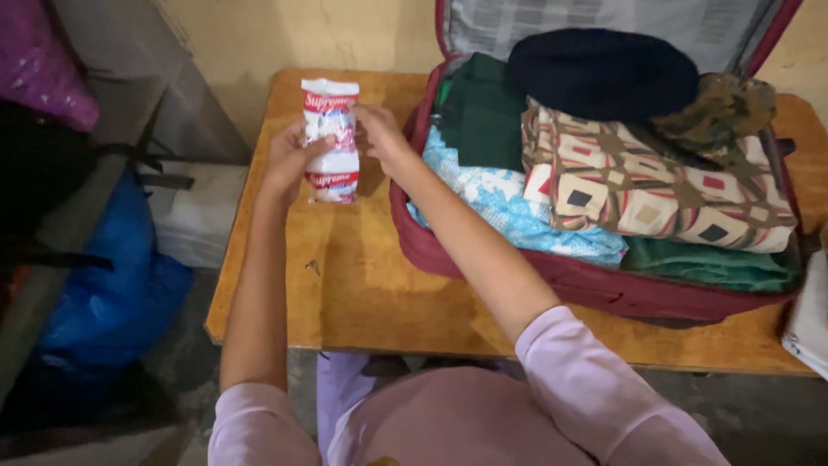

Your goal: The person packs a suitcase by placing folded clothes, a hat, a tube of cream, a red cable, a small packet, and several sachets inside. The person then closes the suitcase.

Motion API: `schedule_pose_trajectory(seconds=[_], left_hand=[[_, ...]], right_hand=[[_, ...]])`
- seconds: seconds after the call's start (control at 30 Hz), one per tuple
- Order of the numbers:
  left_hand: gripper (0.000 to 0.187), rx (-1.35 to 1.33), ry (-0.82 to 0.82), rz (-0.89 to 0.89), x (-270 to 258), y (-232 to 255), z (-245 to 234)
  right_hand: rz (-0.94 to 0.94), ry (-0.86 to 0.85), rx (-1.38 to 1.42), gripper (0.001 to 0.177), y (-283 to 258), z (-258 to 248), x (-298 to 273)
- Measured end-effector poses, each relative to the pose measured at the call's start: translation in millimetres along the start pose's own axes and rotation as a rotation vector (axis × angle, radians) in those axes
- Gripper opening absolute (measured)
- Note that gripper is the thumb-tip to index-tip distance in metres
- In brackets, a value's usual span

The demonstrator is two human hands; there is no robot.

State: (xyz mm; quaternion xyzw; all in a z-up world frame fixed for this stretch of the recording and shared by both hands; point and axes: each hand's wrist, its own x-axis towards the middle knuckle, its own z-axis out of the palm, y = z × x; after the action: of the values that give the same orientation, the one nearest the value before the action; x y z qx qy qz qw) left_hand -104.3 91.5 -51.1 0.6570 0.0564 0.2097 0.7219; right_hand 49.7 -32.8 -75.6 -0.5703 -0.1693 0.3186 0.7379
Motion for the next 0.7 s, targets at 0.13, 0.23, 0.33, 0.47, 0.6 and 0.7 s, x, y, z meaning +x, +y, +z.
schedule_pose_trajectory(seconds=[0.13, 0.23, 0.33, 0.47, 0.6, 0.7], left_hand=[[0.028, -0.105, 0.070, 0.050, 3.7, 2.9, 3.9], [0.025, -0.264, 0.109, 0.053, 9.7, 8.0, 3.3], [0.025, -0.340, 0.113, 0.158, 18.8, 9.0, 0.4], [0.025, -0.349, 0.207, 0.125, 26.3, 3.6, -6.5], [0.030, -0.438, 0.123, 0.134, 19.6, 1.9, -8.4], [0.031, -0.456, 0.064, 0.045, 11.5, 2.8, -4.0]], right_hand=[[0.093, -0.048, -0.169, 0.067, -11.6, 7.7, -13.8], [0.139, -0.189, -0.198, 0.079, -12.4, 10.0, -20.4], [0.185, -0.295, -0.231, 0.078, -6.0, 13.5, -17.6], [0.074, -0.458, -0.259, 0.052, 3.7, 7.7, -17.2], [-0.007, -0.464, -0.059, 0.034, 14.1, 5.8, -6.4], [-0.022, -0.388, -0.032, 0.029, 20.8, 2.5, 5.2]])
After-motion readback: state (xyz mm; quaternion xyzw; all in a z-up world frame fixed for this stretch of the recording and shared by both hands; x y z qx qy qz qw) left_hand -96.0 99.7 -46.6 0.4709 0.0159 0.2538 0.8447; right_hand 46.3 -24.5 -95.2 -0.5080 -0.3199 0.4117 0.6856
